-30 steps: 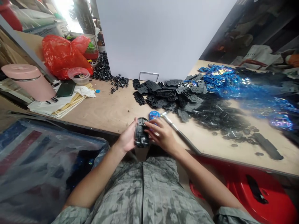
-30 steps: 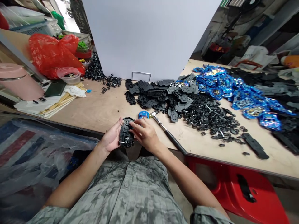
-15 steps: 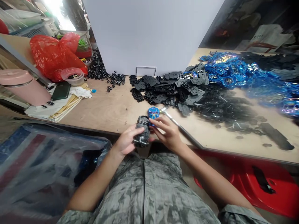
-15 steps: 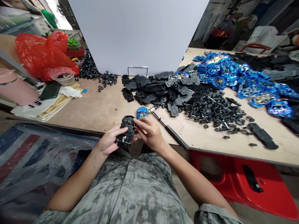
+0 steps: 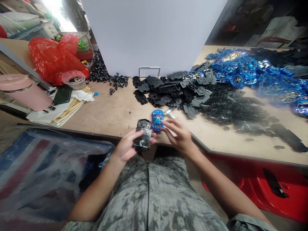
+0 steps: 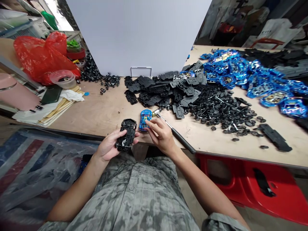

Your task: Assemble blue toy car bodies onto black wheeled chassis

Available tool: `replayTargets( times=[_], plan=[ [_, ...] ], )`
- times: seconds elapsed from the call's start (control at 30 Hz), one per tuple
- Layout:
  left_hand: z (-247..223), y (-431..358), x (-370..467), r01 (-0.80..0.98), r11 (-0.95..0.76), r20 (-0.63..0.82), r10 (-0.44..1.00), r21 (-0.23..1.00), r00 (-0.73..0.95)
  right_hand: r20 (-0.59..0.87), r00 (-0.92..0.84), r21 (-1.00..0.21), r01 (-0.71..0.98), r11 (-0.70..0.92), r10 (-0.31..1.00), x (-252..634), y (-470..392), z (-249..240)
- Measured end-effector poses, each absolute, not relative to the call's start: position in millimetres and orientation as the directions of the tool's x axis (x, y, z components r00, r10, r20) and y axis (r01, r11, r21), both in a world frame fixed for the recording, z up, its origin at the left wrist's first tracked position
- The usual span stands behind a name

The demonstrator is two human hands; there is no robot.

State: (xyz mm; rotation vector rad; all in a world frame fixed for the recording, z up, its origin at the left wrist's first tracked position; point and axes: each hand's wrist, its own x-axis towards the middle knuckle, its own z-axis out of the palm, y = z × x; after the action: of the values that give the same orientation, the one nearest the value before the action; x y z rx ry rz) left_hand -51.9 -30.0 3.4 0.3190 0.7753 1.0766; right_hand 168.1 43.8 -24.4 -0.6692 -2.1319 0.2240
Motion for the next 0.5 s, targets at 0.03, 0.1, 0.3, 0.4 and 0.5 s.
replayTargets(
  times=[0.03,0.1,0.3,0.4,0.5],
  plan=[
    [3.0,-29.4,-54.8,-0.682,0.461,-0.43,0.872,0.568,0.232,0.681,-0.521,-0.326,0.413,0.85,0.514,171.0,47.1,-27.1],
    [3.4,-27.4,-59.3,-0.738,0.441,-0.469,0.862,0.51,0.191,0.63,-0.62,-0.185,0.465,0.866,0.468,174.7,53.7,-33.9],
    [7.8,-24.2,-61.1,-0.851,0.352,-0.463,0.874,0.39,0.15,0.591,-0.763,0.058,0.364,0.929,0.262,177.5,64.7,-50.5],
    [10.4,-24.2,-57.6,-0.865,0.347,-0.446,0.88,0.363,0.166,0.72,-0.648,-0.004,0.352,0.936,0.247,179.1,56.0,-40.8],
    [13.6,-21.9,-51.3,-0.873,0.359,-0.454,0.871,0.331,0.186,0.789,-0.559,-0.045,0.361,0.932,0.254,177.1,35.0,-19.1]
  ],
)
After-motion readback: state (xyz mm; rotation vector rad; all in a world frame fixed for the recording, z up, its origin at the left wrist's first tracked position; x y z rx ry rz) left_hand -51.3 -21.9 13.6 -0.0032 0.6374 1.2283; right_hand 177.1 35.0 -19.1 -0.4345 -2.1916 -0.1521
